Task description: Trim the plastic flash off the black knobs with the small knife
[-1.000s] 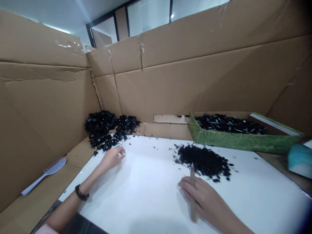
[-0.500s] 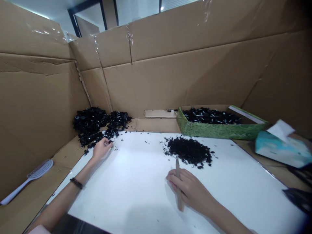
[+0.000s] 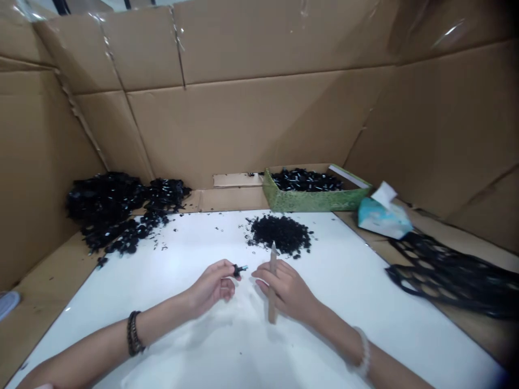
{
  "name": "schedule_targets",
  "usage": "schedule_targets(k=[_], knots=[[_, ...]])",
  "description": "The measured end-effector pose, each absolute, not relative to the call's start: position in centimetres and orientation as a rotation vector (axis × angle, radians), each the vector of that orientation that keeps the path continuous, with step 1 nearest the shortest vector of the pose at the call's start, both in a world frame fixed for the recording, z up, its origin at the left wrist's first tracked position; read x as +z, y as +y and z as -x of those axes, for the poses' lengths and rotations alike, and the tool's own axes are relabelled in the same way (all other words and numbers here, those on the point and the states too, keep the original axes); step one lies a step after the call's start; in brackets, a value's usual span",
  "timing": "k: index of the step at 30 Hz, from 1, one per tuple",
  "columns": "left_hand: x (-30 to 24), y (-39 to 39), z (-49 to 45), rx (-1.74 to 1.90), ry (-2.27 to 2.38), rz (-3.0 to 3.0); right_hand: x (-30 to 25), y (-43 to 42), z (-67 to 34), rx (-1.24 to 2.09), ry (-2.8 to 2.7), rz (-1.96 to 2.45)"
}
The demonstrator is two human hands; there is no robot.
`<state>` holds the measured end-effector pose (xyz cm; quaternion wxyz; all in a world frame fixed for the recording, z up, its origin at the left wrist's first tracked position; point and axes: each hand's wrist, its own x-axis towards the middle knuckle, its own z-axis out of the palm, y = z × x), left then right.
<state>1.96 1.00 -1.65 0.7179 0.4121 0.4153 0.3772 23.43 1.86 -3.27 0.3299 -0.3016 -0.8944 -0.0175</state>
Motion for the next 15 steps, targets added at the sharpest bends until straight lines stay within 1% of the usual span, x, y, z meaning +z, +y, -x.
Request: schedule_targets(k=[3, 6, 8, 12, 15], knots=[[-2.9, 1.3, -3.2, 0.816, 0.762, -0.796, -3.1, 1.9, -23.5, -0.089, -2.250, 0.827], [-3.7, 1.9, -2.9, 0.842, 0.691, -0.730, -3.1, 1.8, -23.4, -0.048, -2.188, 0.879], [-3.8, 2.0, -2.6, 0.837, 0.673, -0.711, -3.1, 1.6, -23.1, 0.084, -2.169, 0.907], [-3.7, 1.9, -2.5, 0.796, 0.672, -0.726, -3.4, 1.2, -22.2, 0.465, -2.103, 0.912], [-3.5, 1.8, -2.7, 0.777, 0.674, -0.750, -3.3, 1.0, -21.9, 0.642, -2.026, 0.936]])
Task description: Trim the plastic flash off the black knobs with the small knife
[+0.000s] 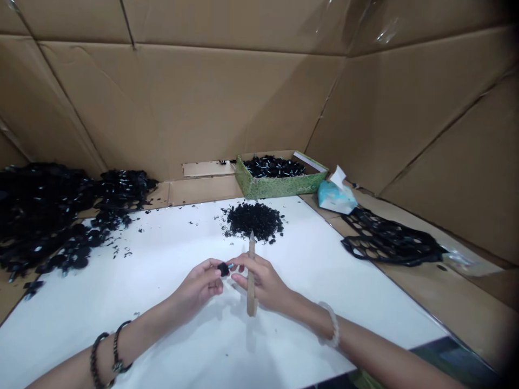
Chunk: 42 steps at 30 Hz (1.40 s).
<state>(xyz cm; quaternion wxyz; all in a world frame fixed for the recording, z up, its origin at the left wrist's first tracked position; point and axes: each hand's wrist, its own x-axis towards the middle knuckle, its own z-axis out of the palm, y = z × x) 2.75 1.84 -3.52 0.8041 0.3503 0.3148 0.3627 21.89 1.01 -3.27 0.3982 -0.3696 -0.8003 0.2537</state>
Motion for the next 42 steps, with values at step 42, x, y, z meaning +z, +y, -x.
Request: schedule_targets(k=[42], knots=[[-4.3, 0.9, -2.7, 0.726, 0.624, -1.368, -2.9, 0.4, -22.5, 0.758, -2.091, 0.860]])
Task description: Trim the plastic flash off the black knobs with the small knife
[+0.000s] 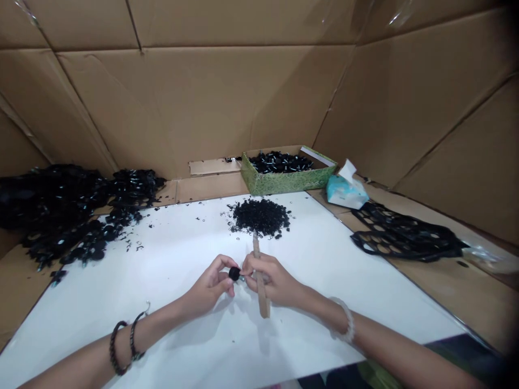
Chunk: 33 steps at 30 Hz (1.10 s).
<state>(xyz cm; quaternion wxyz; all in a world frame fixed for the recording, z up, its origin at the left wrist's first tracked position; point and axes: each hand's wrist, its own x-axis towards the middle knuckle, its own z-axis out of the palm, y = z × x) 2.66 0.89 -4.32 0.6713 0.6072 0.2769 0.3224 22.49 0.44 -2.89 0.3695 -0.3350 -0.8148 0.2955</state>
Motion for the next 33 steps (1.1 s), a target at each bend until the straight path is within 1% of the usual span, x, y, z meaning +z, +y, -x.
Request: schedule_targets(k=[4, 8, 30, 33], knots=[[-4.34, 0.97, -2.53, 0.681, 0.626, -1.389, -2.48, 0.32, -22.52, 0.614, -2.154, 0.773], [-4.44, 0.74, -2.40, 0.636, 0.689, -1.414, -2.38, 0.21, -22.44, 0.521, -2.176, 0.783], [-4.22, 0.42, -2.94, 0.754, 0.718, -1.225, -2.18, -0.29, -22.38, 0.549, -2.132, 0.866], [-3.86, 0.47, -3.08, 0.798, 0.747, -1.208, -2.16, -0.48, -22.19, 0.496, -2.136, 0.823]])
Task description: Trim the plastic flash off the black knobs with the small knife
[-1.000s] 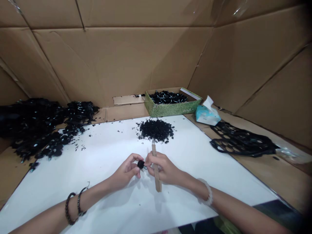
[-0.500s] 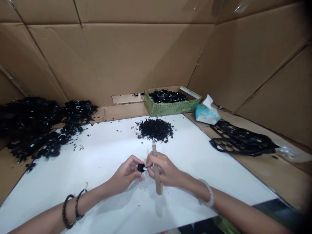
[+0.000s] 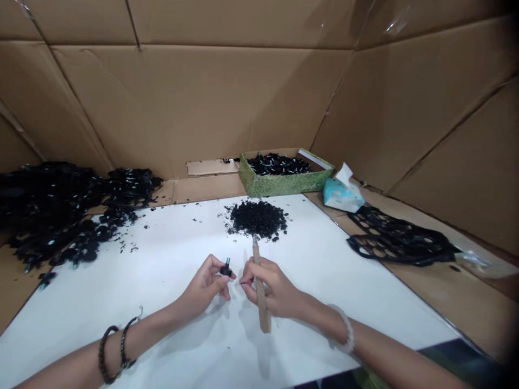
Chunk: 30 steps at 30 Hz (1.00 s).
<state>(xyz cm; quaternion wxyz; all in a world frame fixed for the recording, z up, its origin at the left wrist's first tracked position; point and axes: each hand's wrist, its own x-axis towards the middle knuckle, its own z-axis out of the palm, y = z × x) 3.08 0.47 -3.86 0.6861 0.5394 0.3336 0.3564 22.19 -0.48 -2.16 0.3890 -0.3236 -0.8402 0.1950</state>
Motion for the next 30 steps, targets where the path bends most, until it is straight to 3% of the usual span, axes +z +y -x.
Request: schedule_targets(k=[5, 8, 11, 15, 21, 30], knots=[[-3.8, 0.4, -3.1, 0.799, 0.724, -1.229, -1.3, 0.6, -23.7, -0.038, -1.915, 0.754], [-3.7, 0.4, -3.0, 0.793, 0.733, -1.242, -0.6, 2.3, -25.6, -0.404, -1.728, 0.991], [-3.6, 0.3, -2.9, 0.798, 0.752, -1.256, -0.3, 3.3, -26.8, -0.254, -1.671, 1.284], [-3.7, 0.3, -2.9, 0.809, 0.777, -1.248, -0.9, 2.1, -25.9, 0.072, -1.688, 1.128], [-4.2, 0.4, -2.9, 0.818, 0.767, -1.240, -1.6, -0.4, -23.4, -0.152, -2.169, 0.535], [-4.7, 0.5, -2.9, 0.808, 0.789, -1.254, -2.1, -0.6, -22.7, -0.363, -2.256, 0.387]])
